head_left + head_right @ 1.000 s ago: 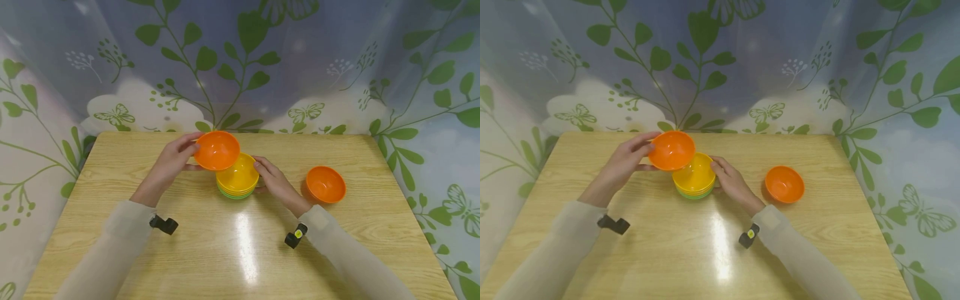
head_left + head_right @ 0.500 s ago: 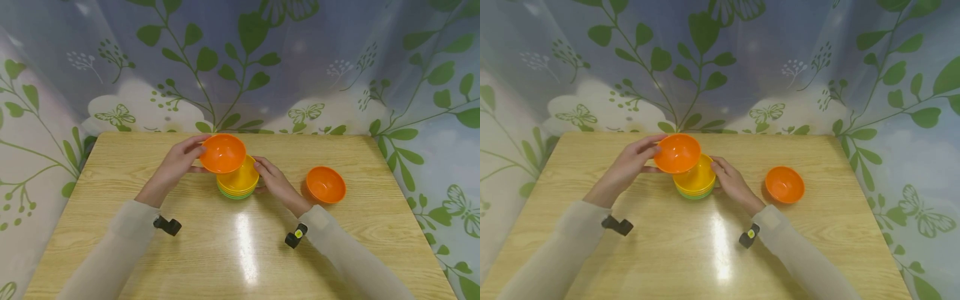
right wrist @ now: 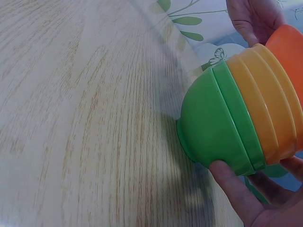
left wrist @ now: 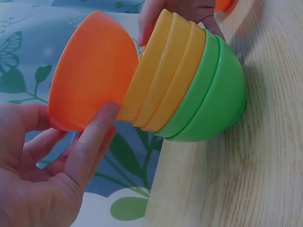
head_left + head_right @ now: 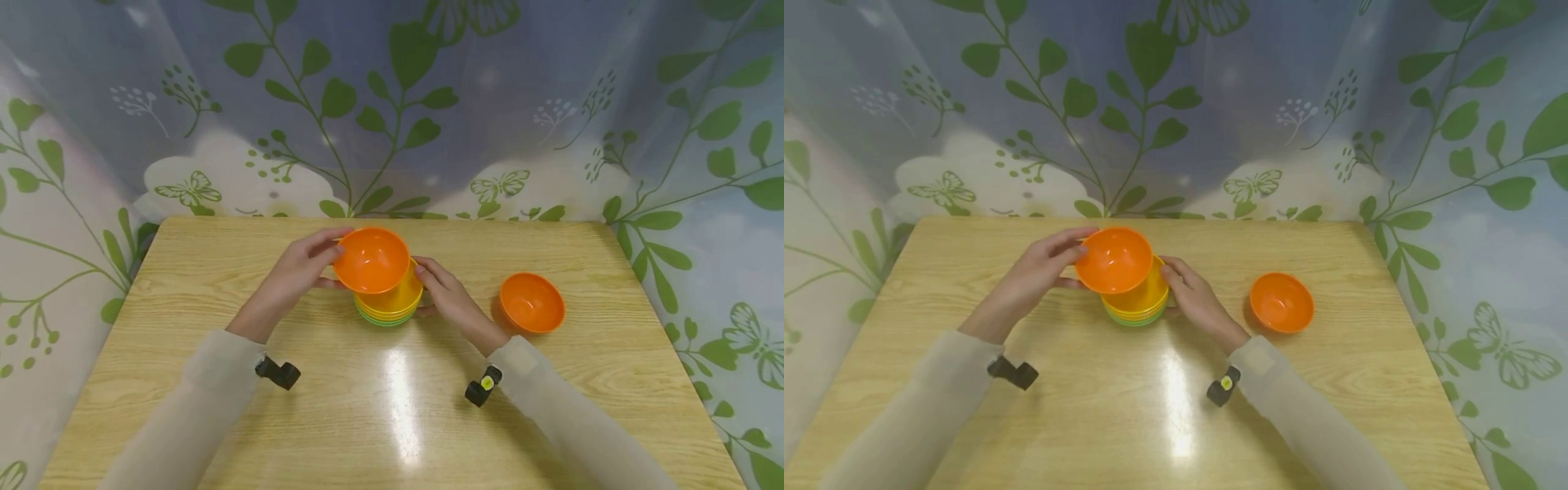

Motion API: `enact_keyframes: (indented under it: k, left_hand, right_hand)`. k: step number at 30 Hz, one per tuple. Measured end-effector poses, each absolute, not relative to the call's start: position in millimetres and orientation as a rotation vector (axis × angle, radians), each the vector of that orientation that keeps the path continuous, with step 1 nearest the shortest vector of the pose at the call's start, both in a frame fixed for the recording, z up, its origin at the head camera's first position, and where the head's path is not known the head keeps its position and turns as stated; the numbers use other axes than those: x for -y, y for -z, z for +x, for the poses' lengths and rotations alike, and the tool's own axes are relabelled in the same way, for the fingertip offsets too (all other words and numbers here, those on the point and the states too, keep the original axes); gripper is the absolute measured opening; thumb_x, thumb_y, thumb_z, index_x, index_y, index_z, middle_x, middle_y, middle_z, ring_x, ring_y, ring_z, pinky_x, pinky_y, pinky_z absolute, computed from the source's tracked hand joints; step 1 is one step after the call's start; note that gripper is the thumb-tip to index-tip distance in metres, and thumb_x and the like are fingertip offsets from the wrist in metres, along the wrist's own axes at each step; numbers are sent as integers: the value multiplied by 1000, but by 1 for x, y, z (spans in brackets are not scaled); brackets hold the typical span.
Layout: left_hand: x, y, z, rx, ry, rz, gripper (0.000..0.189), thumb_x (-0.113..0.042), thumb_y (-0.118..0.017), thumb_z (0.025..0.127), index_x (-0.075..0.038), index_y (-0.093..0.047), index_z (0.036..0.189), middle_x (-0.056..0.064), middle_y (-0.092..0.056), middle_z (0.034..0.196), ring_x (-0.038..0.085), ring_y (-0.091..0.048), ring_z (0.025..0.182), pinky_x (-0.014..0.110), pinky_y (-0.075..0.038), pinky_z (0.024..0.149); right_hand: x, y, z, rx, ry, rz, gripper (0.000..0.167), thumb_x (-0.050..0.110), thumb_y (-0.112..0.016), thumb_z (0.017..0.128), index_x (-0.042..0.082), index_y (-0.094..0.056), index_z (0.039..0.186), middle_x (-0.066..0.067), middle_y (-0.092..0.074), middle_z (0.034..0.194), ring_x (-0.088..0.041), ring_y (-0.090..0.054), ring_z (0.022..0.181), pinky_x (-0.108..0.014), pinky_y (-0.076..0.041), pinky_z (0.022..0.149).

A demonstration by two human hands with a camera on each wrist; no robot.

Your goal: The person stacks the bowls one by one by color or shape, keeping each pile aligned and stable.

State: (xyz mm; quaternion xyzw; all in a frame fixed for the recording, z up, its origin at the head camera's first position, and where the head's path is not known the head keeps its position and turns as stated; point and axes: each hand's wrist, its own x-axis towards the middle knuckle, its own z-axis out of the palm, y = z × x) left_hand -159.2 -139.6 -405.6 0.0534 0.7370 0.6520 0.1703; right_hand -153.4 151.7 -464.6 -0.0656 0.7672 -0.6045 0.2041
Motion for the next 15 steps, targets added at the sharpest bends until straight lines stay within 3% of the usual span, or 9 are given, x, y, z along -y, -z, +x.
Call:
enact_keyframes:
  k: [15]
  left_hand:
    - [134, 406, -159, -2153, -1780, 182, 46, -17, -55, 115, -14, -55, 160, 19, -60, 154, 41, -67, 127, 50, -71, 85]
  right_hand:
    - [-153, 467, -154, -2150, 1692, -188, 54, 40, -40, 120, 11, -45, 165, -20, -51, 164, -43, -61, 140, -56, -68, 96]
